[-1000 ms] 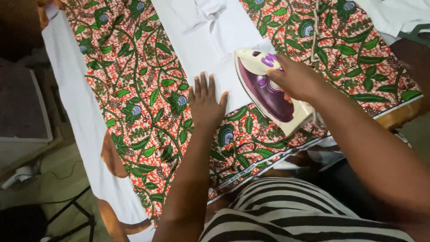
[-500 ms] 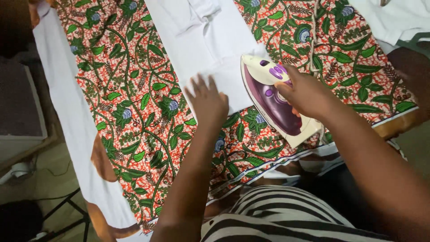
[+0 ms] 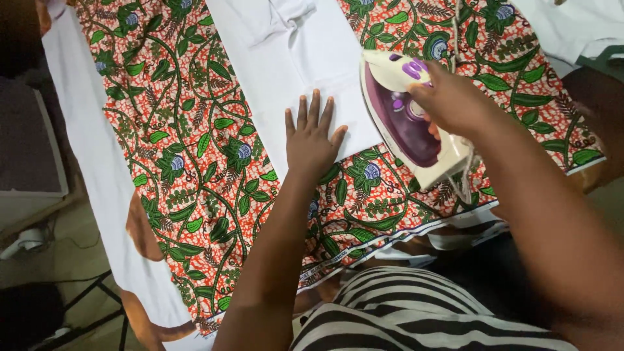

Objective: Iron and fold a white polo shirt on an ironing surface covered with patterned fabric.

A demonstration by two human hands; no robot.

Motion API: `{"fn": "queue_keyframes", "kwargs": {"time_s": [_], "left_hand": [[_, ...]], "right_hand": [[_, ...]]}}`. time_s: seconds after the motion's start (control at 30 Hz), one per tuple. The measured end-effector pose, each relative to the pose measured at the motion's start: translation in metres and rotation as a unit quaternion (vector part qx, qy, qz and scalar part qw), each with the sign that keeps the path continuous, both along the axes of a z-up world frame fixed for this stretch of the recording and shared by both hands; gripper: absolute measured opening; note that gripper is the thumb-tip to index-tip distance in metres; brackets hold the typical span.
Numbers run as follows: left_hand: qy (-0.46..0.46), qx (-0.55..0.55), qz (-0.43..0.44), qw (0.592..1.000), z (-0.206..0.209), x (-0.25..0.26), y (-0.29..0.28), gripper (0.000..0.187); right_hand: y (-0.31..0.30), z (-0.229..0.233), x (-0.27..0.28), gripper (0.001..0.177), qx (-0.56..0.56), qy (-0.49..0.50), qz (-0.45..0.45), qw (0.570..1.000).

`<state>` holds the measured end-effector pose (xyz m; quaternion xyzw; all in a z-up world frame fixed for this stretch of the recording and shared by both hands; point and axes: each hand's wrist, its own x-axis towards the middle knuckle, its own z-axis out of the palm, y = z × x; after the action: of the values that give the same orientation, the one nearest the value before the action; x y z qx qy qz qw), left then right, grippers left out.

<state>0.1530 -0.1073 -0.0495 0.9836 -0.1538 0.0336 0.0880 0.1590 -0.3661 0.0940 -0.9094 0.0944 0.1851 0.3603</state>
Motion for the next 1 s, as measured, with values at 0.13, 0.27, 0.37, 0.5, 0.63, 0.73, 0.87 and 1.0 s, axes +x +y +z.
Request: {"fn": "queue_keyframes", "kwargs": {"time_s": [0.13, 0.27, 0.37, 0.5, 0.63, 0.73, 0.87, 1.0], "left_hand": [[0.012, 0.006, 0.005, 1.0, 0.006, 0.0, -0.001, 0.07], [0.026, -0.001, 0.007, 1.0, 0.007, 0.001, -0.002, 0.073], [0.033, 0.0, 0.008, 0.999, 0.005, 0.002, -0.002, 0.075], [0.033, -0.001, 0.009, 0.999, 0.001, 0.001, 0.002, 0.075], [0.038, -0.016, 0.011, 0.999, 0.001, 0.003, 0.003, 0.075], [0.02, -0.016, 0.009, 1.0, -0.004, 0.003, 0.003, 0.074], [0.014, -0.018, 0.01, 1.0, -0.004, 0.001, 0.003, 0.072], [0.015, -0.03, 0.017, 0.999, -0.004, 0.001, 0.001, 0.073]], "right_hand": [[-0.011, 0.001, -0.018, 0.048, -0.048, 0.015, 0.01, 0.999], [-0.016, 0.0, -0.025, 0.056, -0.078, 0.027, -0.006, 0.997], [-0.016, -0.003, -0.017, 0.051, -0.045, 0.018, -0.03, 0.998], [-0.009, -0.004, -0.014, 0.054, 0.002, -0.005, -0.045, 0.999], [0.013, -0.006, -0.034, 0.057, 0.159, 0.027, -0.115, 0.98], [0.024, -0.012, -0.047, 0.058, 0.174, 0.046, -0.069, 0.981], [0.029, -0.009, -0.038, 0.068, 0.021, 0.005, -0.004, 1.0], [0.024, -0.016, 0.0, 0.062, 0.042, -0.015, 0.001, 0.999]]}}
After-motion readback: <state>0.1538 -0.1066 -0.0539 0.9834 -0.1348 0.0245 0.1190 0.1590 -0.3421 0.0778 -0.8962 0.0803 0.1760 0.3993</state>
